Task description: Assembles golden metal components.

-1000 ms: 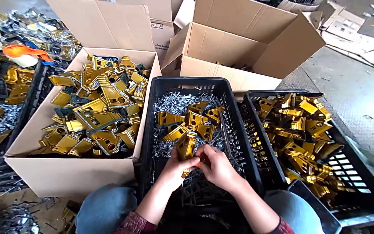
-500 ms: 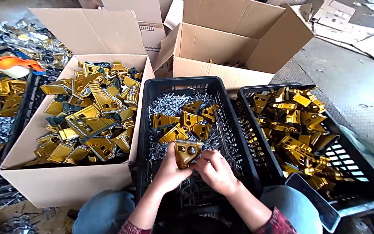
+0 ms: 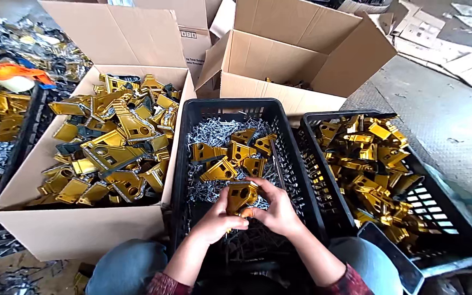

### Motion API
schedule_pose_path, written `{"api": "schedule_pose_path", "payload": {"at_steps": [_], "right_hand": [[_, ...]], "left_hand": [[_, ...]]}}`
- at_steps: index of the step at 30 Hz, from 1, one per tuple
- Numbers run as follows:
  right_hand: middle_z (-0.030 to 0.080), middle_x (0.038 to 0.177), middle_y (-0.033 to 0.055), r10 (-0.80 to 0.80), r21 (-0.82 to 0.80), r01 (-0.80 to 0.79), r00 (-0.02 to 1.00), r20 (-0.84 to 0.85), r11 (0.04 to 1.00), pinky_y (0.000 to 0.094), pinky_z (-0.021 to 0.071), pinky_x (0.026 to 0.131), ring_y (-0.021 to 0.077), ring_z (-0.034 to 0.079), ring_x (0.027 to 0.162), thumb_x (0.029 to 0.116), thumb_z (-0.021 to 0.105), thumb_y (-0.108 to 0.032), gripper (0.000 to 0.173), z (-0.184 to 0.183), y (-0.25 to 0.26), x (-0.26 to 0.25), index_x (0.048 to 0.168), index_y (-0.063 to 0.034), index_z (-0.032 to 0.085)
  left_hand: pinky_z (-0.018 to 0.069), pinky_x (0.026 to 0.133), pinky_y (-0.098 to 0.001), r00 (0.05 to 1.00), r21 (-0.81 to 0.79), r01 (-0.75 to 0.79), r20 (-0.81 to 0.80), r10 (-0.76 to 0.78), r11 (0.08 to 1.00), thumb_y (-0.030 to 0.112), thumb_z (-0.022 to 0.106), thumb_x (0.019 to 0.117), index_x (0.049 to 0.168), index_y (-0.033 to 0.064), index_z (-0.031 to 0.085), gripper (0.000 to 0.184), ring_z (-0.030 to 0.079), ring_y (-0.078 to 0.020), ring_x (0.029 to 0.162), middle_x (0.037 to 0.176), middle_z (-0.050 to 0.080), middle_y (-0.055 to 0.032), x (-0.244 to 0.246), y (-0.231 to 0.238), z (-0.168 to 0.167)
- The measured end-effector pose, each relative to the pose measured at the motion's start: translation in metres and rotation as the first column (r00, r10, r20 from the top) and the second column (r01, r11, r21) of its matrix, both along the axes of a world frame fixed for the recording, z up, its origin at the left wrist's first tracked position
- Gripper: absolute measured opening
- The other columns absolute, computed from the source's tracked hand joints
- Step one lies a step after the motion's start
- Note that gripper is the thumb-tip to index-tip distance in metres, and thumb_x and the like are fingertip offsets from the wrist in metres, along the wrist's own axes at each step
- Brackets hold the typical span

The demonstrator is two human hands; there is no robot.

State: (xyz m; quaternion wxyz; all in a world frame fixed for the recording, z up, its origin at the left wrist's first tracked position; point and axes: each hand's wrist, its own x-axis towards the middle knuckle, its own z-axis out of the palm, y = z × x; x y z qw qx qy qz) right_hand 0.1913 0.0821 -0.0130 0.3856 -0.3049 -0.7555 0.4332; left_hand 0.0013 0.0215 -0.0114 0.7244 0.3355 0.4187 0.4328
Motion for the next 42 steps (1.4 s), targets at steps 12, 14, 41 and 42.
{"api": "schedule_pose_path", "payload": {"at_steps": [12,14,41,42], "right_hand": [[0.068,0.125,0.0184,-0.097,0.059,0.095,0.995,0.03,0.994,0.0348,0.0602,0.097,0.0191,0.07,0.113,0.0915,0.075,-0.032,0.059,-0.005,0.0,-0.009,0.134,0.0061,0.061],[0.068,0.125,0.0147,-0.086,-0.1,0.09,0.995,0.051,0.991,0.0375,0.0596,0.095,0.0189,0.068,0.111,0.0917,0.073,-0.042,0.067,-0.004,0.016,0.0,0.14,0.0013,0.058],[0.074,0.11,0.0163,-0.264,0.145,0.482,0.187,0.946,0.864,0.0612,0.0339,0.113,0.0342,0.068,0.115,0.1092,0.04,-0.035,0.04,0.008,0.011,0.013,0.132,-0.007,0.057],[0.075,0.1,0.0159,-0.351,0.215,0.452,0.241,0.905,0.866,0.0622,0.0312,0.115,0.034,0.071,0.106,0.1089,0.041,-0.034,0.04,0.009,0.004,0.014,0.127,-0.0041,0.06]], "left_hand": [[0.0627,0.075,-0.0576,0.978,-0.16,-0.102,0.163,0.129,0.982,-0.012,0.063,0.079,0.155,0.0146,0.013,0.095,0.068,-0.0362,0.104,0.123,0.059,-0.018,0.02,-0.009,-0.001],[0.0633,0.076,-0.0547,0.978,-0.116,-0.157,0.117,0.171,0.981,-0.013,0.064,0.0789,0.158,0.0158,0.005,0.102,0.068,-0.0339,0.103,0.123,0.056,-0.0172,0.021,-0.008,0.0],[0.0528,0.101,-0.0397,0.552,0.225,-0.197,-0.779,0.297,0.954,0.016,0.078,0.0841,0.154,0.0,0.027,0.088,0.065,-0.0237,0.117,0.129,0.062,-0.019,0.004,0.03,-0.02],[0.0528,0.101,-0.0399,0.569,0.21,-0.196,-0.771,0.285,0.958,0.016,0.078,0.0843,0.154,0.0002,0.027,0.088,0.065,-0.0236,0.116,0.129,0.063,-0.0192,0.005,0.031,-0.02]]}}
